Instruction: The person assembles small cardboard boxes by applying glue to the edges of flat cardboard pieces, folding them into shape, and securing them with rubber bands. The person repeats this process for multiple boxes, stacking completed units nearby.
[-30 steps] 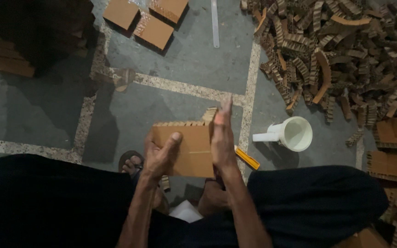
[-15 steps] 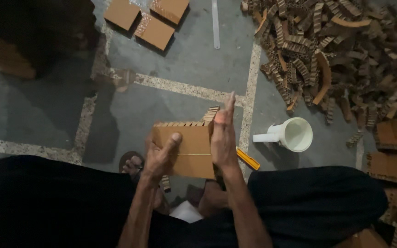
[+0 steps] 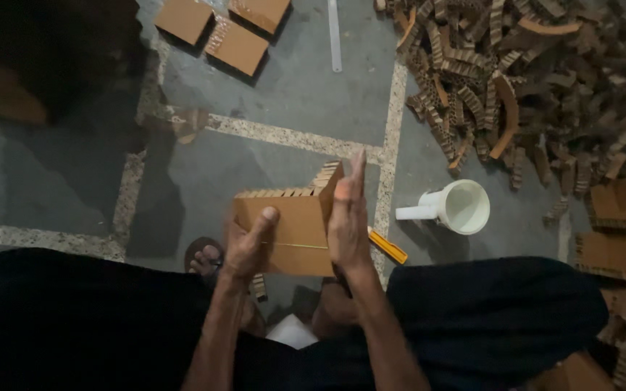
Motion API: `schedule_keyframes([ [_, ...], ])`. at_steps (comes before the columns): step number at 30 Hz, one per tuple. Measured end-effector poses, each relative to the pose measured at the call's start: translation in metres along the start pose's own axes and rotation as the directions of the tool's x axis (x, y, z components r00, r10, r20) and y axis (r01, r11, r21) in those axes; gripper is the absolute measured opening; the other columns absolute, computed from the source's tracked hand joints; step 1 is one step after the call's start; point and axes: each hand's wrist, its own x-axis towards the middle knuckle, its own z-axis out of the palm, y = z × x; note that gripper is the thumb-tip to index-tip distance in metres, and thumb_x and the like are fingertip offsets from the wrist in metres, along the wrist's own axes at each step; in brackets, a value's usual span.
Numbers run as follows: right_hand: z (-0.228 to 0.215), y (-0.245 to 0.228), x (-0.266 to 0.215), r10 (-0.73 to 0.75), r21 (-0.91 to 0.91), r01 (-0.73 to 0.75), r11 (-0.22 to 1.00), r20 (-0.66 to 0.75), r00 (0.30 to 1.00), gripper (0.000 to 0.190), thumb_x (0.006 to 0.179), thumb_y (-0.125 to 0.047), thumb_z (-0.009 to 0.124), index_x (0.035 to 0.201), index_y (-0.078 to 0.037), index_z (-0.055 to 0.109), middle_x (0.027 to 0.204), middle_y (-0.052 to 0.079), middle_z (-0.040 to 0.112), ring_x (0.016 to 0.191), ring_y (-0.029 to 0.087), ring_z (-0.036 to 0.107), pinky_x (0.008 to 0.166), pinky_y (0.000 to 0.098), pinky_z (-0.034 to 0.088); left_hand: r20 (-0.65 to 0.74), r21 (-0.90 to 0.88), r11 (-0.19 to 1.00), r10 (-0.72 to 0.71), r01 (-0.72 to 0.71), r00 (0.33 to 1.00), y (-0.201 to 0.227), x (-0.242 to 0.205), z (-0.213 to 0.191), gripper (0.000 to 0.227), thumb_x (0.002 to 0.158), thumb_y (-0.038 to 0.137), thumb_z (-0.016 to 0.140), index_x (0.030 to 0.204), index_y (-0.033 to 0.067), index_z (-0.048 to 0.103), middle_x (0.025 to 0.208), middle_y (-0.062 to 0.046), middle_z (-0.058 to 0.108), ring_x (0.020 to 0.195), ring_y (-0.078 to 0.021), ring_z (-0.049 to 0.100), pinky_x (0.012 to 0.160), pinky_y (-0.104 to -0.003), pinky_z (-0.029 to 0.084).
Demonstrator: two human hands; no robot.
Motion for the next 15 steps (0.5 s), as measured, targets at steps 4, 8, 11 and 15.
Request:
schedule_keyframes([
  [4, -0.007, 0.003, -0.019, 0.075, 0.022, -0.075, 0.997, 0.012, 0.997, 0.079, 0.108, -0.05, 0.015, 0.163, 0.004, 0.001, 0.171, 0.029, 0.007, 0.16, 0.04, 0.011, 0.128, 0.0457, 0.017, -0.008, -0.053, 0.995, 0.081, -0.081, 0.997, -0.001, 0.003, -0.001, 0.041, 0.093, 0.029, 0.076, 0.116, -0.0004, 0.058, 0.102, -0.009, 0.067, 0.089, -0.0157, 0.065, 0.077, -0.031, 0.055],
  [8, -0.014, 0.007, -0.024, -0.03, -0.093, 0.031, 0.995, 0.019, 0.999, 0.074, 0.112, -0.048, 0.015, 0.163, 0.004, 0.003, 0.173, 0.03, 0.007, 0.162, 0.043, 0.01, 0.131, 0.0472, 0.015, -0.053, 0.015, 0.999, 0.038, -0.037, 0.998, 0.003, -0.003, 0.001, 0.047, 0.092, 0.036, 0.075, 0.118, 0.0, 0.06, 0.104, -0.009, 0.068, 0.09, -0.0163, 0.066, 0.078, -0.031, 0.056],
  [11, -0.016, 0.022, -0.018, -0.068, -0.101, 0.068, 0.993, 0.0, 0.998, 0.071, 0.113, -0.044, 0.018, 0.163, 0.004, 0.003, 0.173, 0.032, 0.006, 0.162, 0.046, 0.009, 0.132, 0.0486, 0.014, -0.072, -0.082, 0.996, -0.025, 0.019, 0.997, 0.008, -0.002, 0.0, 0.054, 0.088, 0.043, 0.071, 0.122, 0.0034, 0.06, 0.104, -0.007, 0.069, 0.093, -0.0165, 0.07, 0.078, -0.033, 0.06],
  [15, -0.013, 0.068, -0.006, 0.044, -0.1, -0.049, 0.994, -0.046, 0.998, 0.073, 0.108, -0.039, 0.026, 0.163, 0.005, 0.005, 0.168, 0.033, 0.015, 0.156, 0.048, 0.02, 0.128, 0.051, 0.022, -0.045, -0.148, 0.986, 0.066, -0.072, 0.997, 0.009, -0.005, -0.004, 0.056, 0.096, 0.042, 0.073, 0.129, -0.001, 0.057, 0.105, -0.01, 0.065, 0.093, -0.0182, 0.064, 0.076, -0.033, 0.053],
])
